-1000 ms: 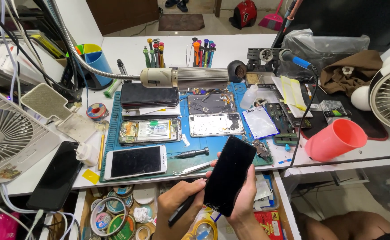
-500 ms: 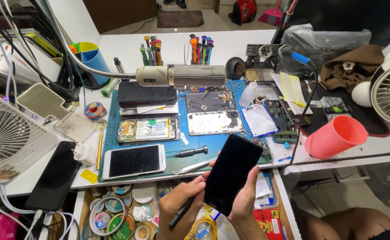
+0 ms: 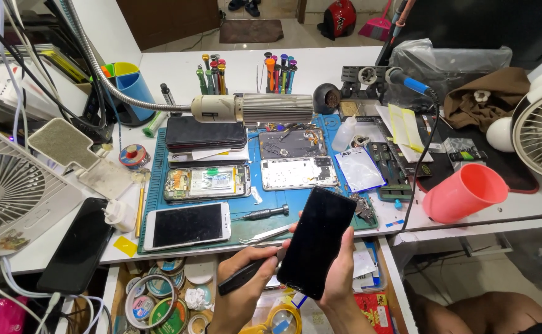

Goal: The person uses a prying tool to separate the screen from a smartphone's frame. They then use a hot air gun to apply heat to the device's edges. The person also handles a disassembled phone chassis on the workbench.

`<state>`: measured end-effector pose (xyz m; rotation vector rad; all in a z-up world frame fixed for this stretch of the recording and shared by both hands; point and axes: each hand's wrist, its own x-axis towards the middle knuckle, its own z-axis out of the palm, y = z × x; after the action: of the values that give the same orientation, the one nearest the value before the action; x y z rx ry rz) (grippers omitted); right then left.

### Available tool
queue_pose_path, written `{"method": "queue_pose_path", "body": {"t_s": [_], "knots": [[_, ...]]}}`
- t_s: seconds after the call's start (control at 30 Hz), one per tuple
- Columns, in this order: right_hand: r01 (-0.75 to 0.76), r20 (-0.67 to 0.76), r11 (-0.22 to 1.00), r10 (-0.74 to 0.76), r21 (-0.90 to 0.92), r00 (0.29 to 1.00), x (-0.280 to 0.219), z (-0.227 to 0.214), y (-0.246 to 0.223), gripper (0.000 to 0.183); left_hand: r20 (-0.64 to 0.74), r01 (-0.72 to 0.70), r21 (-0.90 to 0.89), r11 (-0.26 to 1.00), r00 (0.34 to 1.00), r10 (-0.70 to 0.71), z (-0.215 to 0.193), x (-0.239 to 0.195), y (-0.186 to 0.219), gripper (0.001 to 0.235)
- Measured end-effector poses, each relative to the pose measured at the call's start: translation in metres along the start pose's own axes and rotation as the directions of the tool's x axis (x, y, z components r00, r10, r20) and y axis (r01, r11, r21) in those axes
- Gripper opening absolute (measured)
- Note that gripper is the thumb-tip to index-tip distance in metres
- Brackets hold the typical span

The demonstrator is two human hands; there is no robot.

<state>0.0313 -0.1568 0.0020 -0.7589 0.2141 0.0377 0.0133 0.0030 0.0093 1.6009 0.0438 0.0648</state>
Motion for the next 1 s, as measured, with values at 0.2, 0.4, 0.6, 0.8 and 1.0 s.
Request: {"method": "queue_pose_path", "body": {"t_s": [0.2, 0.4, 0.6, 0.8, 1.0], "knots": [[-0.049, -0.036, 0.998, 0.051, 0.040, 0.998, 0.004, -0.001, 0.004, 0.087, 0.020, 0.136, -0.067, 0.988, 0.991, -0.135, -0.003, 0.000, 0.004, 0.017], [-0.057, -0.016, 0.992, 0.059, 0.108, 0.998, 0.007, -0.005, 0.010, 0.084, 0.072, -0.200, 0.029, 0.979, 0.978, 0.197, -0.006, -0.004, 0.009, 0.017], [-0.011, 0.012, 0.995, 0.009, 0.100, 1.000, 0.004, -0.002, 0.019, 0.087, 0.166, -0.659, 0.202, 0.724, 0.752, 0.638, -0.003, -0.006, 0.002, 0.012], [0.041, 0.005, 0.999, -0.041, -0.016, 0.999, -0.003, 0.004, 0.022, 0.089, 0.132, -0.698, 0.249, 0.672, 0.711, 0.690, -0.003, -0.004, 0.001, 0.012], [-0.054, -0.207, 0.996, 0.037, -0.076, 0.978, -0.012, 0.024, 0.010, 0.094, 0.034, -0.678, 0.287, 0.677, 0.713, 0.700, 0.004, -0.003, -0.002, 0.008]]}}
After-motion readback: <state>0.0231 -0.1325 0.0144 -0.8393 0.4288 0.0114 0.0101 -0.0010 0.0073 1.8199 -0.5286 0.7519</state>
